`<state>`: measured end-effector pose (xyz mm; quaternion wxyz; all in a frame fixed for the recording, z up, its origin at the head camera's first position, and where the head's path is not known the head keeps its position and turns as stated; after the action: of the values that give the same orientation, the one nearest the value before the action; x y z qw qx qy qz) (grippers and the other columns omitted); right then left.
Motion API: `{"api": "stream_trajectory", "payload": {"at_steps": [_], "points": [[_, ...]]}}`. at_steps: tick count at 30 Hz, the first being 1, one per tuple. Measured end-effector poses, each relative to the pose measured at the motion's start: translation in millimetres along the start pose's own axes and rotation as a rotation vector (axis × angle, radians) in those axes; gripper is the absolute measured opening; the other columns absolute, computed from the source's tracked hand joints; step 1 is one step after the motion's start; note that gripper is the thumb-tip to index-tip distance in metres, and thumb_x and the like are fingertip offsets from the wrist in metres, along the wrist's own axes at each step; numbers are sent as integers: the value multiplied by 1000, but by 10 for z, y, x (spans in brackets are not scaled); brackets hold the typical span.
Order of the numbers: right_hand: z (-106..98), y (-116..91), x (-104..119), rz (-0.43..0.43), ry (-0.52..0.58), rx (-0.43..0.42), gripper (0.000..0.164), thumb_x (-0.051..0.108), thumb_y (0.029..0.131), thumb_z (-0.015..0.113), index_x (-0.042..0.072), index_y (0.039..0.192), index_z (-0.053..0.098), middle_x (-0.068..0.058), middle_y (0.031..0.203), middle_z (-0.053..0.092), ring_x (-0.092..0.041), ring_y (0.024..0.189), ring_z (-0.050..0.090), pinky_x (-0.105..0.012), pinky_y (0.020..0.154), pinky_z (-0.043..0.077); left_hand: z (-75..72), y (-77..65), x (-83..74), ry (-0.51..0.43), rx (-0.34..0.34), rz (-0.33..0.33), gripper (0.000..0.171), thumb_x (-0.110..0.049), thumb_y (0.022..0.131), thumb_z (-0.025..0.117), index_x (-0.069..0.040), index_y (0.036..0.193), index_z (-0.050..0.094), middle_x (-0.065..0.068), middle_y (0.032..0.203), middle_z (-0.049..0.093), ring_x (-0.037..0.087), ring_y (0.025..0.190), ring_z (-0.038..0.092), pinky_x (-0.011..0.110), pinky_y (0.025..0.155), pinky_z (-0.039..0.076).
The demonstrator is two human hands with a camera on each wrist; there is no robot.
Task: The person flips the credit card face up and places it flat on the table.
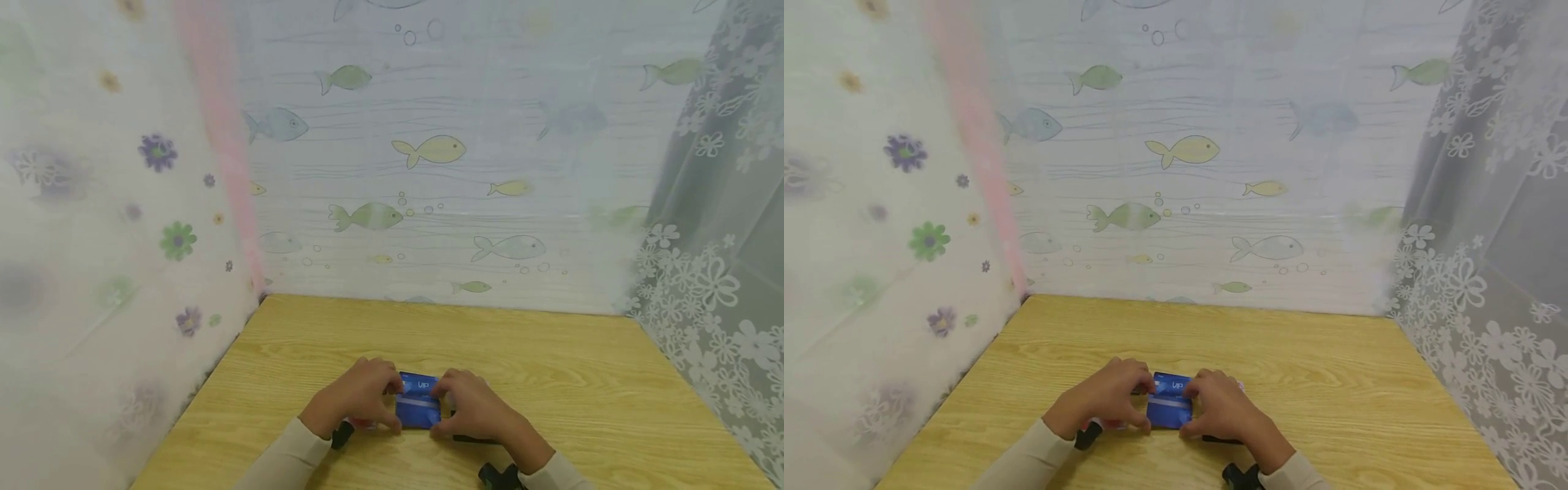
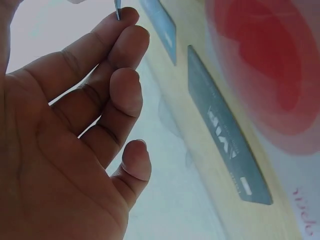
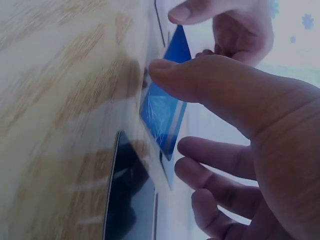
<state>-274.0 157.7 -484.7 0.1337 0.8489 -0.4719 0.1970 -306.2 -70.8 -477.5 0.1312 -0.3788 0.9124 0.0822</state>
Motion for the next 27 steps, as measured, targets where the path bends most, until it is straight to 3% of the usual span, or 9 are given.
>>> {"api": "stream_trajectory", "payload": {"at_steps": [4, 15, 21, 27], "points": [[-11, 27, 73, -25, -7, -14, 57, 50, 75, 90, 19, 120, 75, 5, 115, 64, -21, 107, 58, -50, 88, 48, -58, 1, -15, 5, -6, 13, 46, -57, 69, 91, -29, 102, 76, -15, 95, 66, 1, 86, 52, 29, 81, 39], [-44, 147, 236, -65, -60, -61, 59, 56, 77, 87, 25, 125, 74, 7, 117, 65, -15, 101, 56, -43, 85, 46, -250, -4, -59, -9, -59, 61, 44, -56, 75, 87, -25, 105, 77, -9, 102, 71, 7, 93, 58, 37, 86, 41], [-62, 163, 287, -82, -57, -94, 57, 56, 76, 87, 26, 122, 73, 9, 114, 66, -14, 100, 59, -43, 84, 47, -315, -26, -78, -21, -71, 56, 44, -55, 77, 86, -26, 108, 77, -10, 105, 71, 8, 96, 58, 41, 91, 42], [-68, 171, 290, -69, -26, -94, 53, 58, 77, 85, 26, 118, 73, 11, 110, 68, -14, 99, 58, -42, 83, 45, -338, -44, -71, -69, -70, 46, 46, -57, 79, 85, -25, 110, 76, -7, 105, 70, 15, 97, 62, 39, 88, 40]]}}
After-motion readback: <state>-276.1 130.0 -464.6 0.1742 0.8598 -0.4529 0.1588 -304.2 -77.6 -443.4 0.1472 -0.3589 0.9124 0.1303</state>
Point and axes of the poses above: each hand's wrist, its own y-axis towards the middle knuckle, its own z-axis out of the palm, x = y × z, the point moved 3 cm from there along y, towards the middle knuckle
